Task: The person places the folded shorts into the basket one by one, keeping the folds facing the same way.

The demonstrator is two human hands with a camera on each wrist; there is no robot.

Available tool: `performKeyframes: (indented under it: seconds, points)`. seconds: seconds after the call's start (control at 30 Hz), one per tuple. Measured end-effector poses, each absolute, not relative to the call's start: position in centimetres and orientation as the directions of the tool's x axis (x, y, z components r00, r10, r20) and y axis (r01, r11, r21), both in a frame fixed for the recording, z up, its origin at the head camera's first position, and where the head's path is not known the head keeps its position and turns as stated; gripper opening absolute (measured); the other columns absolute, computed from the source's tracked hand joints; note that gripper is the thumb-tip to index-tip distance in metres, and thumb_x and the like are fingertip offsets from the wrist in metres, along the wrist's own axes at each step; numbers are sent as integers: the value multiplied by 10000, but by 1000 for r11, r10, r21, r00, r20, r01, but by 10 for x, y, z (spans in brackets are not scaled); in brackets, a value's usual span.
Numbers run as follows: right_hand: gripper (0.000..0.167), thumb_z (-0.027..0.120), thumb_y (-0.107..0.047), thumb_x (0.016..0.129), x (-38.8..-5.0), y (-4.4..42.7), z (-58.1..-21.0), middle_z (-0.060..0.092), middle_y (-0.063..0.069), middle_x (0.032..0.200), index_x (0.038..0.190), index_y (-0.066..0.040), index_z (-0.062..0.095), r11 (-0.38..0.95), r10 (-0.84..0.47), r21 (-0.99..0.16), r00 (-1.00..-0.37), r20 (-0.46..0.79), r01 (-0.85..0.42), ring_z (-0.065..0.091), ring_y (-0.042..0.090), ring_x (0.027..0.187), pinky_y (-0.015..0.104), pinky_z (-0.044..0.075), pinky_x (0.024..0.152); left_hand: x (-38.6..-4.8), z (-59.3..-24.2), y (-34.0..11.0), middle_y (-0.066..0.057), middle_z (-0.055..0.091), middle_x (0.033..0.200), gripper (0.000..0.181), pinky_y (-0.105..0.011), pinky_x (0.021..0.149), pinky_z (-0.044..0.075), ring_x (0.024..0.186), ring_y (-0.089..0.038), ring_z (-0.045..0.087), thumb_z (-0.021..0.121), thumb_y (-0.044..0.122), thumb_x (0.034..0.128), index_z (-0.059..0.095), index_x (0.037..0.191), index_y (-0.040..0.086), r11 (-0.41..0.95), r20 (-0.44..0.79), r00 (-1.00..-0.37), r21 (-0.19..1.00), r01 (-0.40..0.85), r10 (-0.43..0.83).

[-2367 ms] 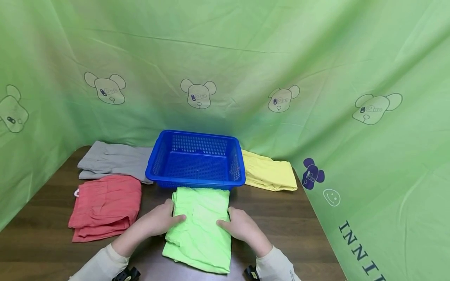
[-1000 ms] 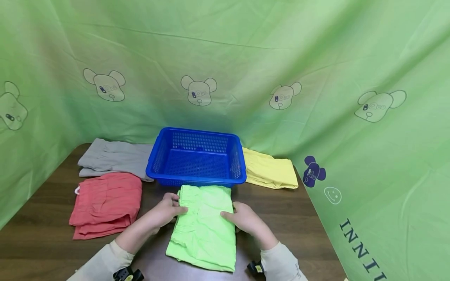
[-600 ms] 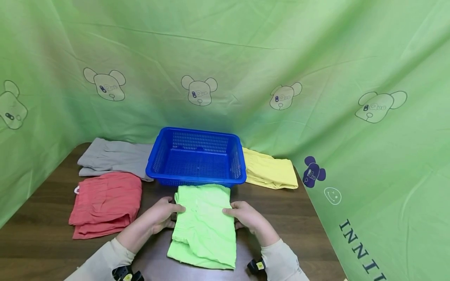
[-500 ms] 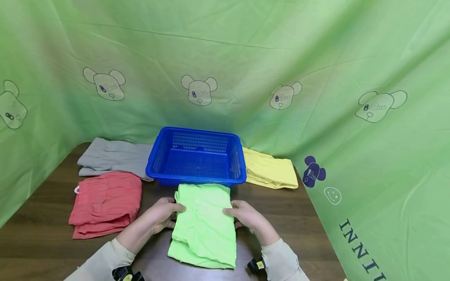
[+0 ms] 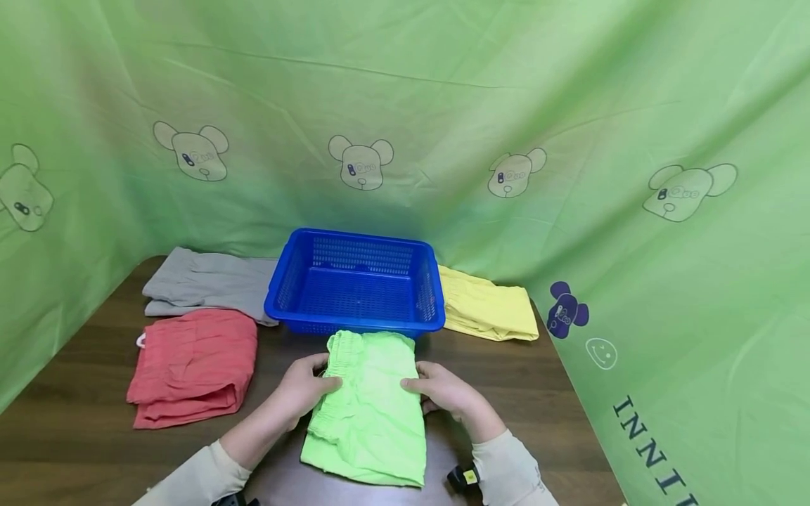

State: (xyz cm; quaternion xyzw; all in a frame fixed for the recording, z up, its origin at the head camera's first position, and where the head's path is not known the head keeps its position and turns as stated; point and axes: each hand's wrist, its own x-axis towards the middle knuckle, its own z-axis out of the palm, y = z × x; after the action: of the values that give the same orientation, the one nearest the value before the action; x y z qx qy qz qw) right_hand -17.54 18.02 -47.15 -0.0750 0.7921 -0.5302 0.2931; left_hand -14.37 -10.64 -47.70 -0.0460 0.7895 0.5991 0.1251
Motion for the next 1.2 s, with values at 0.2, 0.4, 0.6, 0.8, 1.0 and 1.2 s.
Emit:
performKeyframes:
  seconds: [0.2,0.4,0.6,0.8,1.0,1.2]
  points:
    - [574,645,-277,1014,-174,178,-472,669,108,1112,1462,-3,415,379,-429,-898,-817,-386,225,678,185,879,376,597,714,-148,-473,-117,-253,576,1362,750,-473,741,620,970,-272,702,716,66,943,317,1570,-35,184,-366,-905,926,-330,218]
    - [588,622,-214,1026,-173,176,-473,691,106,1084,1504,15,369,338,-425,-915,-832,-356,219,690,168,839,347,598,684,-151,-481,-120,-260,546,1313,854,-486,640,612,819,-268,710,699,7,934,166,1600,25,171,-408,-890,910,-378,203]
    - [447,602,-85,1013,-175,175,-474,712,27,882,1419,40,464,316,-427,-932,-851,-307,178,641,105,652,253,508,550,-150,-484,-121,-187,658,1127,570,-497,656,617,825,-294,727,692,-18,926,414,1423,-38,159,-409,-884,911,-381,228]
    - [379,600,-60,1006,-171,176,-459,711,26,891,1356,52,508,310,-435,-939,-855,-282,152,656,103,677,263,527,566,-151,-470,-127,-174,657,1168,570,-482,692,621,890,-270,719,730,15,906,467,1408,-46,184,-424,-861,904,-386,281]
    - [365,616,-97,1004,-165,179,-442,670,21,831,1335,22,520,343,-453,-932,-849,-272,115,572,98,592,257,420,506,-146,-455,-127,-189,606,1265,666,-487,709,614,931,-260,697,730,32,911,380,1473,-39,194,-395,-860,917,-349,322]
    - [408,625,-178,1017,-162,181,-431,640,8,843,1367,-19,487,321,-510,-937,-809,-292,136,542,105,591,255,416,513,-138,-441,-128,-180,581,1340,711,-481,746,598,1011,-262,672,718,113,944,333,1533,14,183,-363,-867,930,-318,341]
